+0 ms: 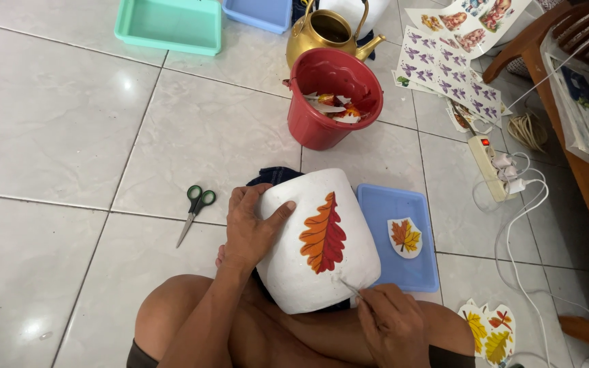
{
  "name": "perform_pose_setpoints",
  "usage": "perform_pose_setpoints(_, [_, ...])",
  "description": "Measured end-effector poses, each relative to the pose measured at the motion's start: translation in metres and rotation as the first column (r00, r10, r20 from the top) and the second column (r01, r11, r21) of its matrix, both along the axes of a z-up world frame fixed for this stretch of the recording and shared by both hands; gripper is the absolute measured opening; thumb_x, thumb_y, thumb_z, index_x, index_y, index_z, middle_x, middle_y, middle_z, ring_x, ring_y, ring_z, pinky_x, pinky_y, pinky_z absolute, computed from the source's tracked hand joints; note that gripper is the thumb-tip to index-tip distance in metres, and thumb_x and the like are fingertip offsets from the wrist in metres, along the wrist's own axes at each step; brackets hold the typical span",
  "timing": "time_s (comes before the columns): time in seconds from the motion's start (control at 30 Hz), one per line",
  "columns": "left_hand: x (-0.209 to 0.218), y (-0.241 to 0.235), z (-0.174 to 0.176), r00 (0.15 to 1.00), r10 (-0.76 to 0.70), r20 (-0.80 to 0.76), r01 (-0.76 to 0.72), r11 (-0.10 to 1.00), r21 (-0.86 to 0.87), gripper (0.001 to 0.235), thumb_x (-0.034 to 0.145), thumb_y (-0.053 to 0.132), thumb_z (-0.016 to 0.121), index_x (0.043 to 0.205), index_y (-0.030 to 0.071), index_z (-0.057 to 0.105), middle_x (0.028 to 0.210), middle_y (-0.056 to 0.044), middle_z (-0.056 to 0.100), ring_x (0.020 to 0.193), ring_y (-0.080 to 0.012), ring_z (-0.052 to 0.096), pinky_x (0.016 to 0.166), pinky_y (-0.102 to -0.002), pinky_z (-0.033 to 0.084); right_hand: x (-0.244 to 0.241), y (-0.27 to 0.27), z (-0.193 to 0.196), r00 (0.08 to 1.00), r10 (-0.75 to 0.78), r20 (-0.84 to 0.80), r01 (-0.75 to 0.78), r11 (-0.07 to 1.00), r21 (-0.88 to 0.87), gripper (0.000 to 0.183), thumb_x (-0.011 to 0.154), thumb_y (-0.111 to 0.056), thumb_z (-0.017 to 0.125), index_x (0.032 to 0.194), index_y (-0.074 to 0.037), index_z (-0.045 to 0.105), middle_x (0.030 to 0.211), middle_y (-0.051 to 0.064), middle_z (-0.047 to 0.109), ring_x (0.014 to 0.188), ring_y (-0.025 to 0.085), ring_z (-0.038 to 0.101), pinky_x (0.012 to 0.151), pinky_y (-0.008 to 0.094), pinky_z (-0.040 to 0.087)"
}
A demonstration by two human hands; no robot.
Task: Using a small precision tool to refine the edges of a leaf-shaped cutout on a white container.
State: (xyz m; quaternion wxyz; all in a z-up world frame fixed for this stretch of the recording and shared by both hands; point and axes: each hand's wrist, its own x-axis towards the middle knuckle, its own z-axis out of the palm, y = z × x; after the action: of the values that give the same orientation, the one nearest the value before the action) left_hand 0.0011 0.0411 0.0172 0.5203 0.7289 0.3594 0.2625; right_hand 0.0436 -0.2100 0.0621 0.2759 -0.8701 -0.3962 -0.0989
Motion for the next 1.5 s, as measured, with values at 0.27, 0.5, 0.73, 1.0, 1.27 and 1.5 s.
perform_pose_setpoints(0.27, [0.000, -0.004, 0.002, 0.999, 0.042, -0.023, -0.040, 0.998, 0.051, 0.055, 0.074, 0.044, 0.077, 0.114, 0.008, 0.066, 0.109, -0.009, 0.054, 0.098, -0.0231, 0.060, 0.085, -0.035, 0.053, -0.004, 0.001, -0.012, 0.996, 0.018, 0.083, -0.018, 1.000, -0.009, 0.012, 0.071, -0.009, 0.073, 0.083, -0.010, 0.073, 0.083, -0.002, 0.068, 0.058, 0.015, 0.057, 0.060, 0.027, 0.046])
perform_pose_setpoints(0.5, [0.002, -0.006, -0.004, 0.998, 0.062, -0.008, -0.061, 0.990, 0.124, 0.054, 0.074, 0.044, 0.078, 0.113, 0.008, 0.067, 0.108, -0.010, 0.054, 0.095, -0.0239, 0.060, 0.083, -0.038, 0.052, -0.008, 0.008, -0.006, 0.993, -0.001, 0.117, 0.000, 1.000, 0.014, 0.013, 0.071, -0.007, 0.073, 0.084, -0.009, 0.073, 0.082, -0.001, 0.066, 0.059, 0.016, 0.056, 0.060, 0.027, 0.047])
perform_pose_setpoints(0.73, [0.000, -0.006, -0.002, 0.997, 0.053, -0.053, -0.048, 0.994, 0.093, 0.057, 0.074, 0.048, 0.076, 0.115, 0.010, 0.066, 0.112, -0.009, 0.053, 0.101, -0.0248, 0.058, 0.092, -0.039, 0.047, -0.011, 0.013, -0.008, 0.989, 0.034, 0.141, -0.031, 0.999, -0.026, 0.012, 0.073, -0.008, 0.073, 0.085, -0.009, 0.073, 0.084, -0.002, 0.066, 0.059, 0.014, 0.057, 0.063, 0.026, 0.046])
perform_pose_setpoints(1.0, [-0.001, -0.007, -0.001, 0.997, 0.070, 0.016, -0.071, 0.992, 0.106, 0.057, 0.074, 0.047, 0.076, 0.115, 0.009, 0.067, 0.109, -0.011, 0.054, 0.097, -0.0244, 0.059, 0.084, -0.037, 0.052, -0.013, 0.012, -0.011, 0.986, 0.069, 0.153, -0.061, 0.997, -0.057, 0.012, 0.073, -0.009, 0.074, 0.085, -0.009, 0.073, 0.084, -0.002, 0.066, 0.060, 0.012, 0.058, 0.062, 0.025, 0.044])
perform_pose_setpoints(1.27, [-0.049, -0.083, 0.048, 0.986, 0.165, 0.020, -0.163, 0.938, 0.307, 0.051, 0.078, 0.037, 0.074, 0.112, 0.003, 0.056, 0.098, -0.010, 0.057, 0.092, -0.0282, 0.059, 0.086, -0.039, 0.046, -0.001, -0.015, -0.035, 0.943, -0.107, -0.316, 0.225, 0.903, 0.366, 0.014, 0.074, 0.005, 0.071, 0.088, 0.004, 0.069, 0.083, 0.008, 0.066, 0.061, 0.012, 0.055, 0.056, 0.021, 0.046])
perform_pose_setpoints(1.5, [-0.056, -0.174, -0.009, 0.951, 0.265, 0.158, -0.289, 0.945, 0.152, 0.052, 0.062, 0.033, 0.090, 0.100, 0.005, 0.067, 0.086, -0.003, 0.065, 0.062, -0.0133, 0.057, 0.056, -0.023, 0.054, 0.027, -0.043, -0.093, 0.637, -0.180, -0.750, 0.554, 0.784, 0.282, 0.016, 0.084, 0.001, 0.070, 0.098, 0.008, 0.068, 0.074, 0.015, 0.068, 0.067, 0.018, 0.063, 0.064, 0.026, 0.050])
